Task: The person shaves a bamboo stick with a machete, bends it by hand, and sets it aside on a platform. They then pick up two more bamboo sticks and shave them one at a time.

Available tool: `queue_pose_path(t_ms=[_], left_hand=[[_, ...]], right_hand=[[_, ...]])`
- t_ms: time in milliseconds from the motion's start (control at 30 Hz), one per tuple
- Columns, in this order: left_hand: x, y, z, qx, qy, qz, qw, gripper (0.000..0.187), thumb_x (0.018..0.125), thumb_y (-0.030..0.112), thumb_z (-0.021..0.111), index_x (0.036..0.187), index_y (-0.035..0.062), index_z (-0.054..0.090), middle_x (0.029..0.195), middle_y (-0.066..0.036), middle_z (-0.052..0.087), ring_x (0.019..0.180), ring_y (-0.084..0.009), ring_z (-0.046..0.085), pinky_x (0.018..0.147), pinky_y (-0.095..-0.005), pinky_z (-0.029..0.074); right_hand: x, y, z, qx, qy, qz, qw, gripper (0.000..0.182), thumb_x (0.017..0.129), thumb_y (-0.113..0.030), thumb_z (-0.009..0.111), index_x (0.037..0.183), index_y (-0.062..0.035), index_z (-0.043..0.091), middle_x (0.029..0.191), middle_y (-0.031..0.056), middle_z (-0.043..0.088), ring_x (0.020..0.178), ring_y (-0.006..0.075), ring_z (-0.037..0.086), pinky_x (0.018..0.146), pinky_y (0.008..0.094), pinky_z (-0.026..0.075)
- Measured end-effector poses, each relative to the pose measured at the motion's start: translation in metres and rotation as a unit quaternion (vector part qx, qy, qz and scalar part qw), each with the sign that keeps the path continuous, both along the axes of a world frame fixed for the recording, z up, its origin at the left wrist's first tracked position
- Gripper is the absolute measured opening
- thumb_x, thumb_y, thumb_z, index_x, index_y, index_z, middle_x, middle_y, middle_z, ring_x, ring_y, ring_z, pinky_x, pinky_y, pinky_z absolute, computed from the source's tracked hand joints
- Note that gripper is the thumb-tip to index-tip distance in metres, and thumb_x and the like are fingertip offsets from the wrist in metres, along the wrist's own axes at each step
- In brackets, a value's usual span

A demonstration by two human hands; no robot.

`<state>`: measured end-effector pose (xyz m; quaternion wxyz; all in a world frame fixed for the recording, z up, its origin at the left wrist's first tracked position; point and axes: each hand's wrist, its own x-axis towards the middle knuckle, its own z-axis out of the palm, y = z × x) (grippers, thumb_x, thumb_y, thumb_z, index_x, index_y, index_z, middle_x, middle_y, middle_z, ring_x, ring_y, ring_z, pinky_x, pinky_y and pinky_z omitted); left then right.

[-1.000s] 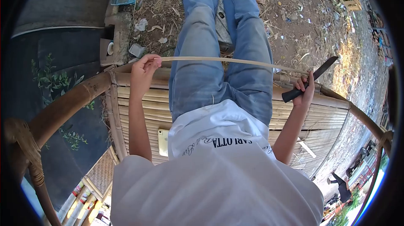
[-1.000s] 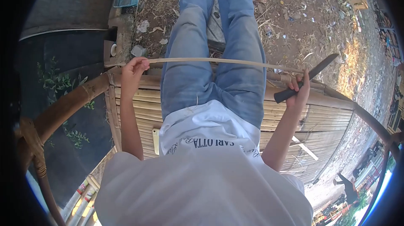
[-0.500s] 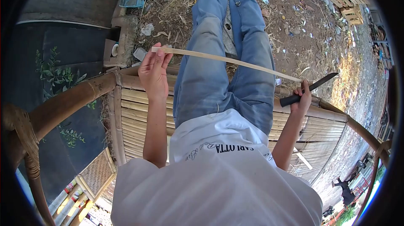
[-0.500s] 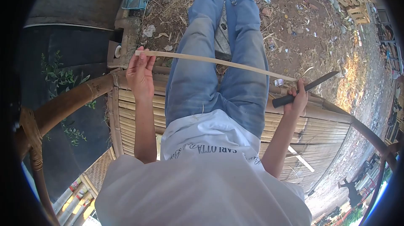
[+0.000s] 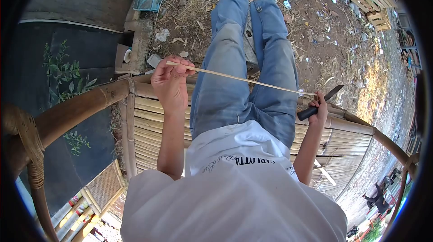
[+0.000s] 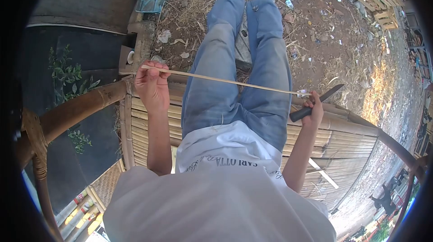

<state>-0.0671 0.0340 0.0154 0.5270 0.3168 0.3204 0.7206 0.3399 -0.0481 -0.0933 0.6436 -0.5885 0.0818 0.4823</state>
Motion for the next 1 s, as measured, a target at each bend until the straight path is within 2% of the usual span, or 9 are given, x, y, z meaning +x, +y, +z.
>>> queue_pose_path(t_ms=[133, 267, 333, 400, 433, 533, 667, 733, 1000], left_hand=[[-0.015, 0.002, -0.007, 0.026, -0.054, -0.042, 0.997, 0.017, 0.084, 0.007, 0.068, 0.097, 0.0017, 0.058, 0.089, -0.009, 0.061, 0.087, -0.0213, 0.061, 0.067, -0.0288, 0.053], [-0.054, 0.017, -0.02, -0.054, -0.106, 0.043, 0.992, 0.024, 0.089, 0.022, 0.063, 0.099, 0.0015, 0.058, 0.097, -0.007, 0.06, 0.097, -0.0184, 0.059, 0.085, -0.0268, 0.053], [-0.094, 0.022, -0.04, -0.053, -0.163, -0.032, 0.985, 0.026, 0.089, 0.025, 0.061, 0.1, 0.0008, 0.058, 0.098, -0.007, 0.061, 0.094, -0.0179, 0.06, 0.087, -0.0273, 0.053], [-0.125, 0.027, -0.056, -0.034, -0.213, -0.073, 0.974, 0.024, 0.089, 0.023, 0.061, 0.098, 0.0002, 0.06, 0.097, -0.007, 0.063, 0.091, -0.0178, 0.061, 0.085, -0.0264, 0.054], [-0.138, 0.028, -0.06, -0.035, -0.217, -0.081, 0.972, 0.024, 0.089, 0.023, 0.061, 0.098, 0.0002, 0.06, 0.097, -0.007, 0.063, 0.091, -0.0178, 0.061, 0.085, -0.0264, 0.054], [-0.15, 0.024, -0.061, -0.026, -0.251, -0.04, 0.967, 0.02, 0.088, 0.019, 0.062, 0.093, -0.0004, 0.063, 0.093, -0.007, 0.065, 0.088, -0.0173, 0.062, 0.084, -0.0263, 0.054], [-0.153, 0.019, -0.047, 0.021, -0.397, -0.094, 0.913, 0.016, 0.086, 0.015, 0.064, 0.089, -0.0004, 0.065, 0.092, -0.008, 0.066, 0.089, -0.0182, 0.062, 0.082, -0.0267, 0.055], [-0.151, 0.02, -0.042, 0.048, -0.447, -0.119, 0.885, 0.013, 0.086, 0.012, 0.064, 0.086, 0.0001, 0.067, 0.093, -0.008, 0.066, 0.091, -0.0201, 0.063, 0.081, -0.0277, 0.056], [-0.146, 0.019, -0.035, 0.039, -0.433, -0.168, 0.884, 0.014, 0.088, 0.013, 0.061, 0.083, 0.0019, 0.069, 0.094, -0.008, 0.066, 0.092, -0.0212, 0.063, 0.083, -0.0304, 0.056]], right_hand=[[-0.009, 0.001, 0.014, 0.071, 0.048, -0.009, 0.996, 0.016, 0.089, -0.017, 0.065, 0.093, -0.0039, 0.056, 0.077, -0.0019, 0.052, 0.049, 0.0016, 0.036, 0.044, 0.0177, 0.034], [-0.028, 0.006, 0.048, 0.197, 0.028, -0.002, 0.98, 0.02, 0.094, -0.02, 0.057, 0.094, 0.0006, 0.056, 0.076, -0.0023, 0.048, 0.048, 0.0022, 0.031, 0.046, 0.019, 0.03], [-0.042, 0.009, 0.071, 0.242, 0.022, 0.024, 0.97, 0.012, 0.094, -0.016, 0.056, 0.1, -0.005, 0.056, 0.086, 0.0029, 0.057, 0.048, 0.0019, 0.034, 0.046, 0.0191, 0.031], [-0.057, 0.014, 0.091, 0.3, 0.031, 0.057, 0.952, 0.014, 0.092, -0.012, 0.057, 0.106, -0.0079, 0.053, 0.09, 0.0094, 0.062, 0.043, 0.0027, 0.035, 0.044, 0.0199, 0.032], [-0.063, 0.015, 0.097, 0.314, 0.012, 0.095, 0.945, 0.016, 0.095, -0.013, 0.051, 0.11, -0.0089, 0.051, 0.094, 0.0046, 0.06, 0.042, -0.0002, 0.034, 0.042, 0.0163, 0.033], [-0.08, 0.016, 0.106, 0.403, 0.085, 0.106, 0.905, 0.027, 0.093, -0.01, 0.048, 0.119, -0.007, 0.045, 0.098, 0.0093, 0.061, 0.04, 0.0016, 0.037, 0.042, 0.017, 0.035], [-0.09, 0.014, 0.111, 0.46, 0.164, 0.126, 0.864, 0.03, 0.093, -0.012, 0.041, 0.122, -0.0047, 0.042, 0.105, 0.016, 0.062, 0.038, 0.0039, 0.04, 0.04, 0.0187, 0.036], [-0.09, 0.014, 0.109, 0.523, 0.265, 0.13, 0.799, 0.033, 0.093, -0.016, 0.037, 0.123, -0.0024, 0.041, 0.114, 0.0236, 0.059, 0.036, 0.0058, 0.042, 0.038, 0.0199, 0.036], [-0.084, 0.011, 0.107, 0.526, 0.255, 0.161, 0.795, 0.036, 0.093, -0.022, 0.033, 0.122, -0.0038, 0.045, 0.121, 0.0277, 0.056, 0.033, 0.0071, 0.037, 0.037, 0.0219, 0.034]])
